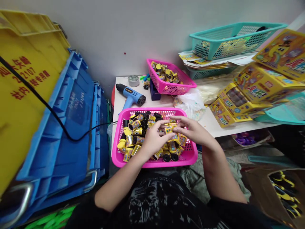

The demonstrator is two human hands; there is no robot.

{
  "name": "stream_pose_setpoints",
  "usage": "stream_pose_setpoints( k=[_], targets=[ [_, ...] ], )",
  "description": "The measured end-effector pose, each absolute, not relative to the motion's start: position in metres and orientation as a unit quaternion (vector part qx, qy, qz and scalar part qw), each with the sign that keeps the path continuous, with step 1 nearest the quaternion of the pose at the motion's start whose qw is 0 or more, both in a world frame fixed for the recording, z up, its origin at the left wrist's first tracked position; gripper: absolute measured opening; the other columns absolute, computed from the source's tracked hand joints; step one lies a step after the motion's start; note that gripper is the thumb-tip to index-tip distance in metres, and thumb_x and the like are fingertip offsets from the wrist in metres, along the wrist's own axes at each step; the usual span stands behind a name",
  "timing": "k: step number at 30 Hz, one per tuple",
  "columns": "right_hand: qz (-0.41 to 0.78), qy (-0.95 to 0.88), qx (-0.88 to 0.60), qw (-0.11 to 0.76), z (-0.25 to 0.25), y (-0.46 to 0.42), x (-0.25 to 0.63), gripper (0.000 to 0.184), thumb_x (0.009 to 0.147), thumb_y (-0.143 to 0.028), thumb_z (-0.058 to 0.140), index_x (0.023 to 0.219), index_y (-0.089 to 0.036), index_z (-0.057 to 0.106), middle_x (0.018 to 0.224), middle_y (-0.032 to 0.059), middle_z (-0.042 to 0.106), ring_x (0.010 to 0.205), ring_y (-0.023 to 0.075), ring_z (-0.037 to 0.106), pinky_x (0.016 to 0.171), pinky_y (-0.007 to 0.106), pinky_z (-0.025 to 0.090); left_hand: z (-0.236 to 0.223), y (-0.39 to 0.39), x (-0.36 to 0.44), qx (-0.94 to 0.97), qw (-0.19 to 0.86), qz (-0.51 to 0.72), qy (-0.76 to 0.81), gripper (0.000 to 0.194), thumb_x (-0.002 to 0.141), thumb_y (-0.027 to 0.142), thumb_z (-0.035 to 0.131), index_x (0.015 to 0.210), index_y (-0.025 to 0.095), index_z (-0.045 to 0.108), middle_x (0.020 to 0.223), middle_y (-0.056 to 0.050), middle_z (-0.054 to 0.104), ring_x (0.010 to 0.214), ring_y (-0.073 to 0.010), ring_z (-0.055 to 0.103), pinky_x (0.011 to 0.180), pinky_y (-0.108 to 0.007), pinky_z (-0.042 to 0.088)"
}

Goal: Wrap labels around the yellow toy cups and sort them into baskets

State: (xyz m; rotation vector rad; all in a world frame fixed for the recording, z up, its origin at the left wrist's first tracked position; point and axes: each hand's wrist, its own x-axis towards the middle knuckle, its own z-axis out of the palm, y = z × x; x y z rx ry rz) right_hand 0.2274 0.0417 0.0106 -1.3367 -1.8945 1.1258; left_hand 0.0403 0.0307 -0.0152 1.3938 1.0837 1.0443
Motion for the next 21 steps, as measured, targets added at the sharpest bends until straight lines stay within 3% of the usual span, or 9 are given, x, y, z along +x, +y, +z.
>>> stream_pose_setpoints(
  k=[2,5,8,12,14,16,18,21],
  targets=[
    [0.448,-0.687,-0.475,0.319,0.010,0.041,0.215,0.047,0.085,-0.028,0.060,0.130,-0.021,0.053,0.070,-0.0017,0.060,0.064,0.0134,0.055,0.060,0.026,0.046,-0.017,0.037,0.044,0.511,0.584,0.457,0.434,0.032,0.069,0.024,0.074,0.099,0.017,0.065,0.083,-0.003,0.070,0.077,-0.0154,0.066,0.068,-0.026,0.053],
    [0.498,-0.645,-0.454,0.360,0.007,0.042,0.202,0.047,0.081,-0.029,0.065,0.127,-0.021,0.055,0.073,-0.0019,0.059,0.065,0.0126,0.054,0.059,0.026,0.045,-0.016,0.044,0.039,0.464,0.593,0.479,0.451,0.019,0.072,0.029,0.071,0.085,0.016,0.067,0.061,0.003,0.064,0.054,-0.0099,0.058,0.055,-0.021,0.047],
    [0.521,-0.625,-0.455,0.362,0.006,0.046,0.200,0.034,0.079,-0.034,0.066,0.109,-0.018,0.064,0.076,-0.0003,0.063,0.066,0.0123,0.055,0.060,0.026,0.045,-0.012,0.048,0.029,0.491,0.552,0.485,0.467,0.017,0.075,0.032,0.069,0.078,0.016,0.070,0.060,0.002,0.063,0.054,-0.0104,0.056,0.054,-0.022,0.046],
    [0.413,-0.675,-0.534,0.298,0.002,0.051,0.220,0.026,0.083,-0.038,0.060,0.097,-0.017,0.067,0.073,0.0015,0.065,0.061,0.0138,0.055,0.058,0.028,0.044,-0.010,0.050,0.015,0.496,0.455,0.556,0.488,0.015,0.073,0.030,0.071,0.078,0.017,0.075,0.083,-0.003,0.069,0.082,-0.0163,0.063,0.073,-0.027,0.050],
    [0.318,-0.717,-0.581,0.216,-0.004,0.052,0.234,0.022,0.082,-0.034,0.061,0.093,-0.017,0.068,0.072,0.0040,0.067,0.064,0.0183,0.058,0.062,0.032,0.046,-0.012,0.049,0.010,0.466,0.483,0.552,0.495,0.024,0.070,0.029,0.074,0.092,0.018,0.074,0.075,0.000,0.068,0.073,-0.0138,0.062,0.067,-0.025,0.050],
    [0.238,-0.750,-0.597,0.161,-0.009,0.051,0.242,0.018,0.081,-0.029,0.061,0.090,-0.016,0.070,0.086,0.0100,0.072,0.082,0.0255,0.063,0.076,0.039,0.047,-0.014,0.045,0.007,0.449,0.533,0.520,0.494,0.040,0.065,0.027,0.078,0.103,0.018,0.069,0.059,0.005,0.062,0.056,-0.0096,0.057,0.056,-0.021,0.046],
    [0.216,-0.763,-0.585,0.174,-0.012,0.051,0.241,0.022,0.087,-0.028,0.053,0.096,-0.017,0.070,0.101,0.0118,0.071,0.098,0.0272,0.062,0.087,0.041,0.045,-0.017,0.040,0.007,0.455,0.556,0.486,0.497,0.038,0.063,0.026,0.080,0.098,0.017,0.068,0.052,0.007,0.057,0.049,-0.0076,0.053,0.051,-0.019,0.042],
    [0.225,-0.771,-0.560,0.203,-0.016,0.058,0.223,0.029,0.095,-0.026,0.039,0.105,-0.020,0.066,0.102,0.0086,0.071,0.095,0.0230,0.064,0.084,0.037,0.047,-0.023,0.032,0.006,0.464,0.576,0.449,0.502,0.021,0.066,0.027,0.078,0.079,0.014,0.068,0.061,0.001,0.065,0.057,-0.0088,0.059,0.054,-0.018,0.045]
  ],
)
